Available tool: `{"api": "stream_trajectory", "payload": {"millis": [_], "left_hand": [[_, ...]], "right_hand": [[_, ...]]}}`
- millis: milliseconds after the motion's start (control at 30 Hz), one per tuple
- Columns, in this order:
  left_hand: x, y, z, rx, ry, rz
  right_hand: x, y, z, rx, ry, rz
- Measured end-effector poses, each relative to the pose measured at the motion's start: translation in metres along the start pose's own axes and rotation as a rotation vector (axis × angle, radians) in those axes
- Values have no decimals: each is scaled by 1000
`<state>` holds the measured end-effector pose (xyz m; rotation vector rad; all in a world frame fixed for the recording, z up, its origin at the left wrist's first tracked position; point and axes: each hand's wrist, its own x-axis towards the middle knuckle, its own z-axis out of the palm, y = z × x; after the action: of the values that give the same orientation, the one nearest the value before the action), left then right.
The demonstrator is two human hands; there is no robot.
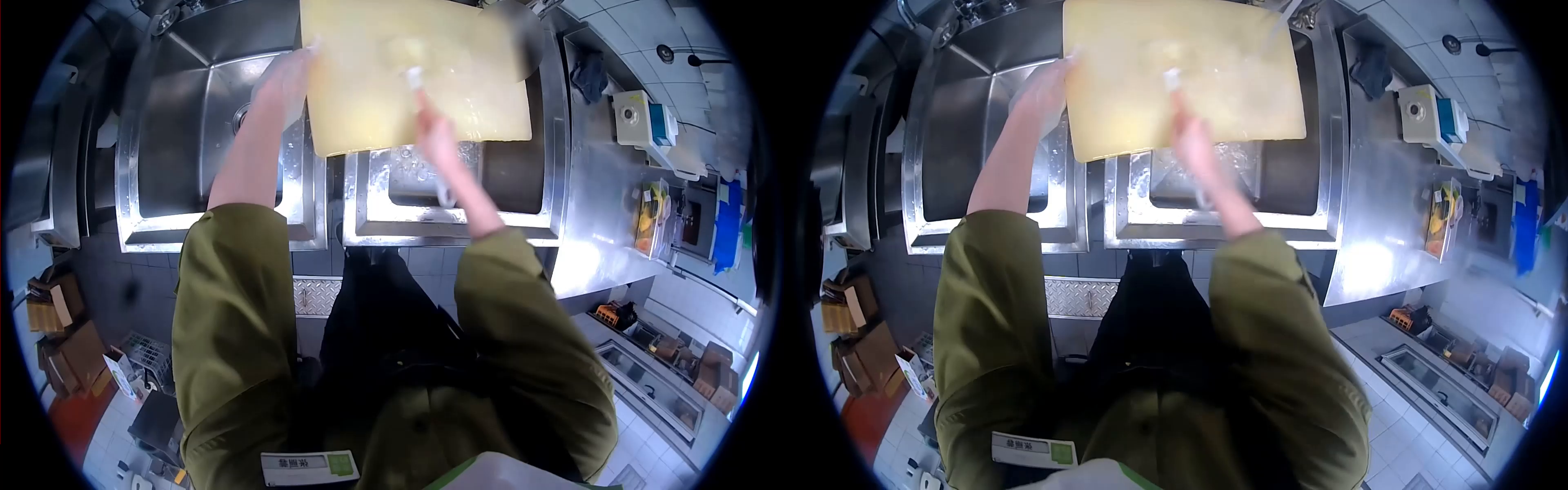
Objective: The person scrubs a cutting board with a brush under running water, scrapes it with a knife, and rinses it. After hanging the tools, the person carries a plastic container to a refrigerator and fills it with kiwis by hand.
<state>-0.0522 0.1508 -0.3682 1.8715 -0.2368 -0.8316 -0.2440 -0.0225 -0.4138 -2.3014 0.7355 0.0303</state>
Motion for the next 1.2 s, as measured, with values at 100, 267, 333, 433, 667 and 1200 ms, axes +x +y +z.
{"api": "stream_trajectory", "payload": {"millis": [100,267,333,433,667,1200], "left_hand": [[0,1,2,3,26,-28],[14,-19,2,-175,17,30],[-5,-2,1,-49,4,7],[-2,-3,0,-103,-30,-3],[2,-14,5,-285,-40,104],[-4,0,1,-334,-82,9]], "right_hand": [[-96,13,0,-164,-108,-356],[-27,55,-72,-127,136,-76],[-10,20,-27,-65,128,-194],[-62,5,10,-211,155,-574],[-5,62,-33,-61,181,-167],[-99,33,-34,-576,-123,-202]]}}
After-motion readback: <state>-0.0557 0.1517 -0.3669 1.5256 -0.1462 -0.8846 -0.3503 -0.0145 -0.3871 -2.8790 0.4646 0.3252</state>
